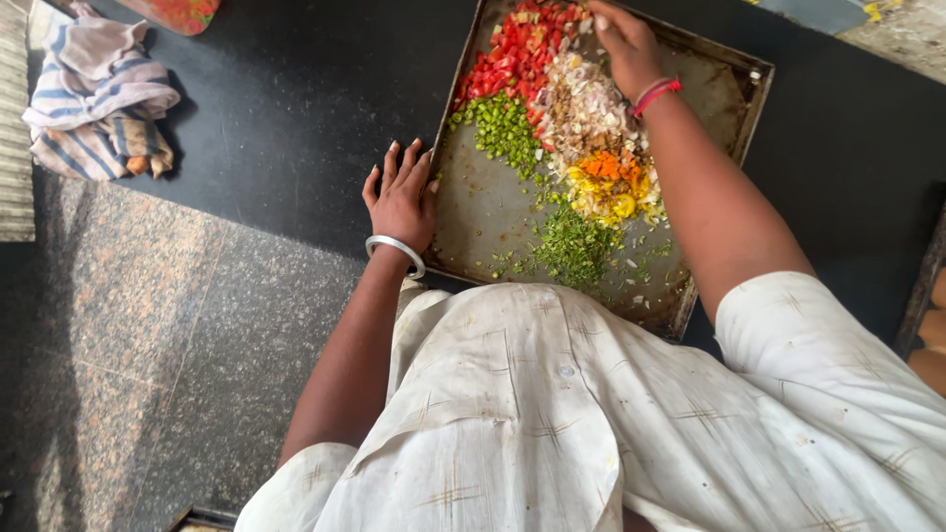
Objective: The person mixes chopped vegetables and seasoning by hand on a large metal tray.
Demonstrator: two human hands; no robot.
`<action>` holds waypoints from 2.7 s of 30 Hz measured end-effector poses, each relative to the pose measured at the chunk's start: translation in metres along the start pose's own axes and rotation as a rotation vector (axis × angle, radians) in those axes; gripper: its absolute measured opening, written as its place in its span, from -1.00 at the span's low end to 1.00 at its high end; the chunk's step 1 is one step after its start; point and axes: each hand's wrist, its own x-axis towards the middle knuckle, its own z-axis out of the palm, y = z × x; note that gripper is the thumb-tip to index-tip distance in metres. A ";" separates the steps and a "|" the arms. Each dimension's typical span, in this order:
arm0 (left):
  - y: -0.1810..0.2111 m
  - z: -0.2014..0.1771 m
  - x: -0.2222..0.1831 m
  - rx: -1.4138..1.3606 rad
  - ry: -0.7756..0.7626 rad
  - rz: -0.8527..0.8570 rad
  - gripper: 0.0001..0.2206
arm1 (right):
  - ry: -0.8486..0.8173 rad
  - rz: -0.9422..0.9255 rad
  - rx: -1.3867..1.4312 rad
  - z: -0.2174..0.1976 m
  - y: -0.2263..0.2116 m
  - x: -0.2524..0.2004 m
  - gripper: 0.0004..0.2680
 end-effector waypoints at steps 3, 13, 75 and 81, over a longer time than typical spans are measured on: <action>0.000 -0.001 0.001 -0.003 -0.011 -0.018 -0.57 | -0.049 0.062 0.079 0.026 -0.013 0.024 -0.65; 0.000 -0.002 0.002 0.001 0.002 -0.022 -0.58 | -0.257 0.278 -0.289 0.073 -0.029 0.084 -0.73; -0.050 0.015 -0.004 -0.675 0.298 0.204 -0.61 | -0.593 -0.306 -0.210 0.199 -0.289 -0.101 -0.81; -0.049 0.015 -0.004 -0.640 0.309 0.204 -0.61 | -0.770 -0.205 -0.280 0.188 -0.282 -0.095 -0.89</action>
